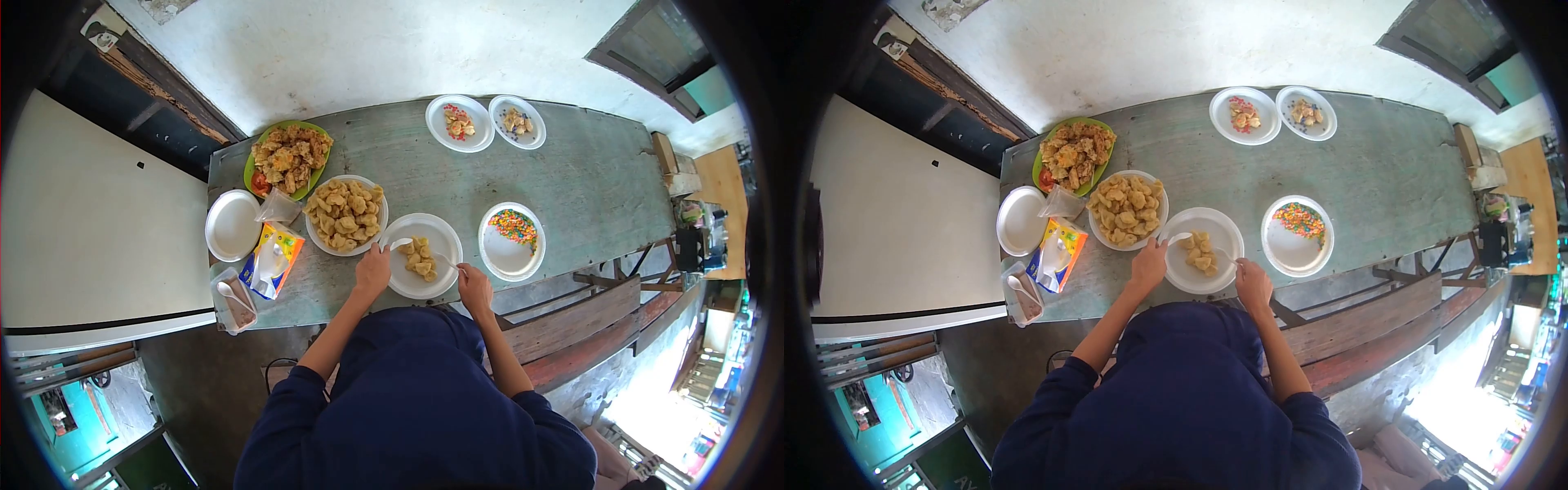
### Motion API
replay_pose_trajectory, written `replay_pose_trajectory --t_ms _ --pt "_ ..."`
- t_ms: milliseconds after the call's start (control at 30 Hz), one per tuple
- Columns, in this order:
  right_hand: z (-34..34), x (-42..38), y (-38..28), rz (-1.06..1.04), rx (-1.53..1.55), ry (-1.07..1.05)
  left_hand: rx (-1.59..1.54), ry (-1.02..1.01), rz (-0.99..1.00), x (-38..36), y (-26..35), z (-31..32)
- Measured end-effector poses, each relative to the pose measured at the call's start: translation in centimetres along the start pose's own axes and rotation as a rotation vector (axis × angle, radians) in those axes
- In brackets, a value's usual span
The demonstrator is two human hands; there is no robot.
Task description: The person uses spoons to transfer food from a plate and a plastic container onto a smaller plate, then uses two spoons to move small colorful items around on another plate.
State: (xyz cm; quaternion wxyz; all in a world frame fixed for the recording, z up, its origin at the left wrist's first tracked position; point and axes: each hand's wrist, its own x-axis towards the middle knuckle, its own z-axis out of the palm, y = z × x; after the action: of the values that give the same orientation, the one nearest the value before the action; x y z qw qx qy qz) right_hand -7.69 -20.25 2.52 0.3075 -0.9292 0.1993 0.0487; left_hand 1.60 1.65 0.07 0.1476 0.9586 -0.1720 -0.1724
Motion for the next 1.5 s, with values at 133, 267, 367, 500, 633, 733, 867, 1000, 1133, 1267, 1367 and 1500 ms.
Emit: replay_pose_trajectory --t_ms 133,267,367,500,633,733,867,1000,1133,1267,1367,1500 --pt "-0.8 -0.3 0.2 -0.02 0.006 0.024 -0.041 0.03 -0.063 -0.3 -0.3 -0.5" --pt "-2.5 -0.8 0.2 -0.027 0.053 -0.033 -0.055 0.038 -0.111 -0.6 -1.0 -0.5" --pt "-2.4 -0.7 0.7 -0.084 0.003 -0.083 -0.088 0.051 -0.107 -0.7 -1.1 0.2" --pt "-1.7 -0.4 0.4 -0.074 -0.024 -0.148 -0.091 0.033 -0.091 -0.7 -0.7 0.2" --pt "-1.8 -0.4 0.2 -0.05 0.018 -0.113 -0.091 0.033 -0.075 -0.8 -0.8 0.0" --pt "-2.1 -0.6 0.3 0.023 -0.005 -0.13 -0.122 0.048 -0.052 -1.6 -0.9 -0.7" --pt "-1.8 -0.4 0.9 0.092 -0.06 -0.141 -0.135 -0.031 0.011 -3.2 -0.2 -2.1" --pt "-1.1 -0.2 0.6 0.087 -0.041 -0.154 -0.078 -0.102 0.041 -3.8 0.2 -0.6" --pt "-0.9 0.0 0.3 0.083 -0.04 -0.139 -0.093 -0.079 0.042 -3.8 0.6 0.1" --pt "-0.9 0.1 0.0 0.061 -0.001 -0.121 -0.105 -0.074 0.027 -3.8 0.7 0.2" --pt "-0.9 0.1 -0.2 0.07 -0.002 -0.1 -0.137 -0.038 0.01 -4.1 0.5 0.1" --pt "-1.6 -0.2 -0.4 0.089 -0.06 -0.101 -0.134 -0.008 -0.06 -4.6 0.3 -0.8"
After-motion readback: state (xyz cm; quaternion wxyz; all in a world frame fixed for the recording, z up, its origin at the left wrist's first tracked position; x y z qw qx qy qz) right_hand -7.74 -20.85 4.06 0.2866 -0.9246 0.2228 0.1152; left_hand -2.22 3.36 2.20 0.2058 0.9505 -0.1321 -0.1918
